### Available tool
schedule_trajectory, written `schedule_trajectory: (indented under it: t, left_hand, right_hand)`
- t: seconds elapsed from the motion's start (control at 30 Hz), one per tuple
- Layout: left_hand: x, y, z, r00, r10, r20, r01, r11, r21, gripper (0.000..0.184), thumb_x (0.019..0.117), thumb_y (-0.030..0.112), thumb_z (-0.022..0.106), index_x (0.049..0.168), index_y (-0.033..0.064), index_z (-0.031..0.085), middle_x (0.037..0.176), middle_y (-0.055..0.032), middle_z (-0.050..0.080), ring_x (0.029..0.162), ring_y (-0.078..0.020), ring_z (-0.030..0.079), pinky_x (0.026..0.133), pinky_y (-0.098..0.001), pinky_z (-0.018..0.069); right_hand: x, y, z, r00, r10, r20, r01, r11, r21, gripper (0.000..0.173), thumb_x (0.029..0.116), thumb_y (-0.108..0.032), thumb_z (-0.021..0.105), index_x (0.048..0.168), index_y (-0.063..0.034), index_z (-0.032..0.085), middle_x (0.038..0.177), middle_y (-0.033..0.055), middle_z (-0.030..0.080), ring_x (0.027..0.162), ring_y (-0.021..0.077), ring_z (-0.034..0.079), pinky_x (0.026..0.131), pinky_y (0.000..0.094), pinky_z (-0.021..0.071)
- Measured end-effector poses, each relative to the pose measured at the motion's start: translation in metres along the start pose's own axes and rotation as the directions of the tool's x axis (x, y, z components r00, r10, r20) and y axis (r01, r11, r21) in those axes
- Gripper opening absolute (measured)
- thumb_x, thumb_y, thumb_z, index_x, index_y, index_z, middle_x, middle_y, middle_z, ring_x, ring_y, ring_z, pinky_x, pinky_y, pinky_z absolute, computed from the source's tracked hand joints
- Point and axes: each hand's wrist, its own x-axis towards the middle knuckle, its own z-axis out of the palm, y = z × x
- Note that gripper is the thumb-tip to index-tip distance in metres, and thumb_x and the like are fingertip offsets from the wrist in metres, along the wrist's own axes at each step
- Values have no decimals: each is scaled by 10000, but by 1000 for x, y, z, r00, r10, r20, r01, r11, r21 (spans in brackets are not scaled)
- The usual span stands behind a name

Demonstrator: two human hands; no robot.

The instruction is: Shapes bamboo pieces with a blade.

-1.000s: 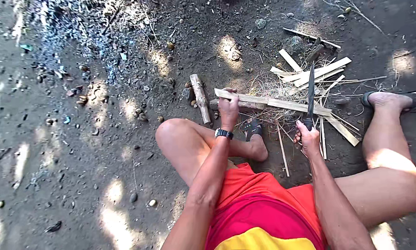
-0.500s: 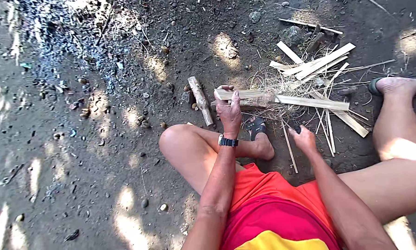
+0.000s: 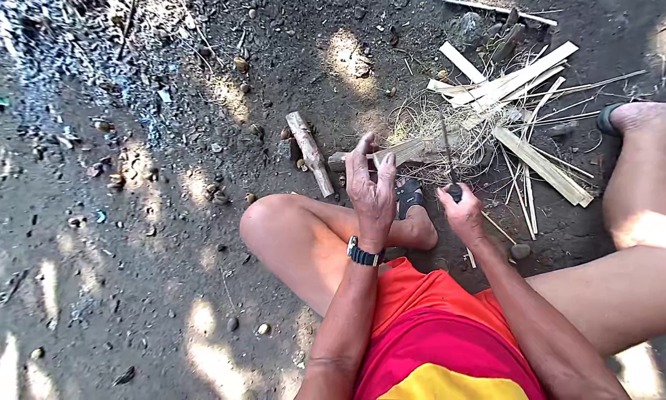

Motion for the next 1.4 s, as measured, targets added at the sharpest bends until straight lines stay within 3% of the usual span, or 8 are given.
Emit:
schedule_trajectory:
  t: [0.1, 0.17, 0.3, 0.43, 0.6, 0.87, 1.13, 1.4]
  left_hand:
    - [-5, -3, 13, 997, 63, -38, -68, 986, -154, 378, 1044, 238, 594, 1406, 130, 573, 1289, -84, 584, 802, -166, 661, 583, -312, 610]
    - [-4, -2, 19, 996, 82, -32, -88, 963, -256, 380, 1042, 235, 605, 1399, 111, 569, 1335, -86, 570, 981, -196, 674, 717, -353, 641]
    - [5, -2, 20, 995, 88, 48, -66, 938, -340, 479, 1053, 264, 547, 1496, 96, 479, 1472, -100, 489, 1185, -242, 625, 885, -419, 628]
    - [18, -5, 11, 992, 119, 33, -97, 916, -389, 476, 1044, 202, 594, 1490, 94, 467, 1456, -96, 517, 1156, -233, 640, 884, -382, 625]
    - [32, 0, 10, 981, 187, -56, -194, 893, -407, 454, 986, 82, 667, 1416, 61, 524, 1402, -90, 554, 1165, -186, 612, 927, -299, 572]
    - [52, -6, -4, 976, 169, -134, -207, 905, -371, 393, 934, 69, 732, 1298, 7, 596, 1322, -110, 603, 1163, -211, 631, 958, -342, 577]
    - [67, -12, -8, 976, 155, -152, -206, 882, -424, 383, 928, 88, 748, 1275, 13, 603, 1299, -108, 620, 1180, -226, 631, 986, -372, 570]
    - [71, -8, -5, 977, 169, -131, -209, 884, -418, 385, 909, 94, 766, 1253, -3, 623, 1284, -108, 623, 1179, -212, 629, 992, -358, 569]
  right_hand:
    - [8, -18, 14, 995, -72, 63, 76, 995, -58, 362, 995, -409, 676, 1151, -82, 682, 878, 106, 700, 719, 230, 676, 674, 492, 581]
    - [13, -35, 19, 986, -133, 105, 140, 988, -62, 372, 999, -415, 670, 1173, -86, 668, 883, 96, 697, 727, 216, 677, 674, 469, 591]
    - [20, -53, 27, 987, -78, 140, 94, 990, -108, 413, 1002, -454, 658, 1261, -137, 608, 776, 98, 637, 580, 241, 593, 522, 469, 520]
    - [24, -71, 22, 983, -88, 160, 108, 987, -119, 528, 970, -546, 658, 1277, -121, 608, 719, 71, 621, 534, 204, 572, 484, 427, 501]
    - [18, -101, 17, 939, -327, 104, 337, 937, -95, 368, 959, -400, 725, 1097, -62, 683, 740, 30, 663, 597, 126, 616, 538, 335, 544]
    - [42, -65, 34, 976, -139, 166, 171, 966, -194, 281, 989, -348, 692, 1031, -71, 682, 719, 41, 659, 598, 145, 634, 546, 362, 548]
    - [49, -37, 48, 978, -161, 130, 188, 955, -230, 233, 986, -291, 695, 976, -64, 645, 689, 57, 595, 534, 164, 557, 479, 365, 480]
    - [55, -13, 51, 981, -185, 63, 195, 939, -282, 230, 1008, -262, 664, 974, -35, 646, 717, 92, 618, 583, 199, 603, 530, 401, 517]
